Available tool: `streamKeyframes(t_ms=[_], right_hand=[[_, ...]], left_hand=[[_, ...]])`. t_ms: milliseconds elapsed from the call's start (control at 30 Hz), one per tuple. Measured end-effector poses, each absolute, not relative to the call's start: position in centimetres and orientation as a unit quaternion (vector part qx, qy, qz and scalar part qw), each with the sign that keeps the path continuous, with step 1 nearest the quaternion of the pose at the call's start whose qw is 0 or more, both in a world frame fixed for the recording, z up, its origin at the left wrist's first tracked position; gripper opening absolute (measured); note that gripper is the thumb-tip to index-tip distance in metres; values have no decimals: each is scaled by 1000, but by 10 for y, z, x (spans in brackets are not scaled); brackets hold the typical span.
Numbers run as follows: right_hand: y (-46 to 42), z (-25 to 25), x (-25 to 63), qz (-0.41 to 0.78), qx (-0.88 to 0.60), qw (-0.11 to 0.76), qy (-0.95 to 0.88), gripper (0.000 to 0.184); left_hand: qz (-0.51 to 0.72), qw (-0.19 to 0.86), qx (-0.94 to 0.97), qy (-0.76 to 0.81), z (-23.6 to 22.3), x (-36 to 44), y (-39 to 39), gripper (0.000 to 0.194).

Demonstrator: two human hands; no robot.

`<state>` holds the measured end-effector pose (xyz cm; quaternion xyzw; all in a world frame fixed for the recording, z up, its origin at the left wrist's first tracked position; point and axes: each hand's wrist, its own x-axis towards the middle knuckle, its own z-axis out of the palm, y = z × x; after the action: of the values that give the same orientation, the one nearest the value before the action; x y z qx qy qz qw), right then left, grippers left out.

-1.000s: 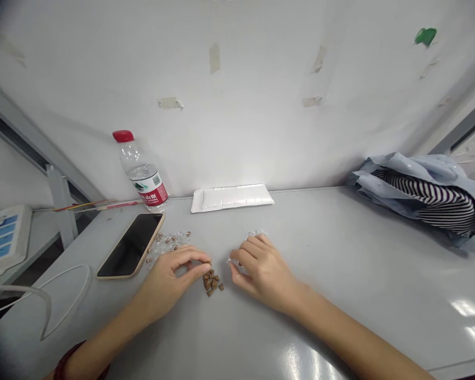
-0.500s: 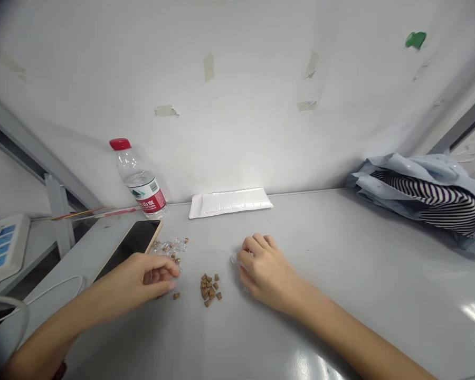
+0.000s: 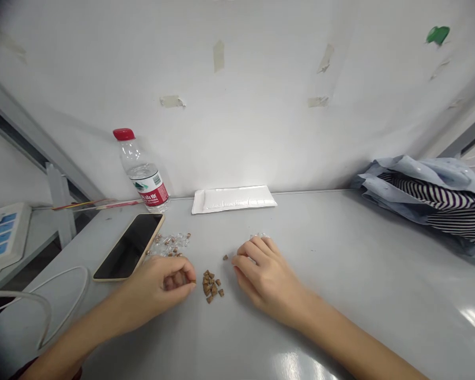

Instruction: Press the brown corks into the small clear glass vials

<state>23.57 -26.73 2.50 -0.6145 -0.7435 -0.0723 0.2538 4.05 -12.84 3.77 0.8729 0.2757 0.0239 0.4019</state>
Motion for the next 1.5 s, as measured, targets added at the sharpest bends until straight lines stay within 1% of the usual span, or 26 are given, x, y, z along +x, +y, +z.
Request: streamKeyframes(t_ms=[167, 300, 400, 533, 633, 733, 833, 1033, 1167, 1333, 1400, 1500], right_hand=[[-264, 21, 238, -50, -624, 229, -745, 21], [-262, 15, 235, -20, -627, 180, -758, 33], [-262, 10, 230, -6, -625, 151, -766, 36], [-264, 11, 223, 23, -613, 152, -775, 37], [-265, 15, 221, 48, -599, 159, -784, 39], [-266, 16, 219, 58, -574, 183, -796, 43], [-266, 15, 219, 45, -565, 204, -798, 47], [-265, 12, 224, 0, -577, 226, -785, 48], [-263, 11, 224, -12, -573, 234, -786, 47], [-261, 10, 223, -15, -569, 243, -786, 46], [-261, 11, 223, -18, -565, 250, -786, 44], [-262, 11, 222, -18, -557, 261, -788, 44]], left_hand=[[90, 398, 883, 233, 28, 52, -140, 12], [119, 382, 891, 214, 24, 55, -139, 15], [145, 366, 888, 236, 30, 51, -131, 19], [178, 348, 859, 330, 45, 40, -113, 20], [153, 345, 844, 382, 52, 29, -100, 19], [104, 325, 860, 379, 54, 22, -94, 18], [75, 280, 885, 366, 52, 23, -96, 19], [13, 171, 924, 342, 38, 37, -109, 20], [2, 124, 940, 318, 28, 42, -115, 21], [-20, 31, 947, 319, 25, 46, -125, 20], [-35, 14, 945, 325, 26, 48, -130, 18], [-46, 13, 940, 338, 27, 50, -135, 18]])
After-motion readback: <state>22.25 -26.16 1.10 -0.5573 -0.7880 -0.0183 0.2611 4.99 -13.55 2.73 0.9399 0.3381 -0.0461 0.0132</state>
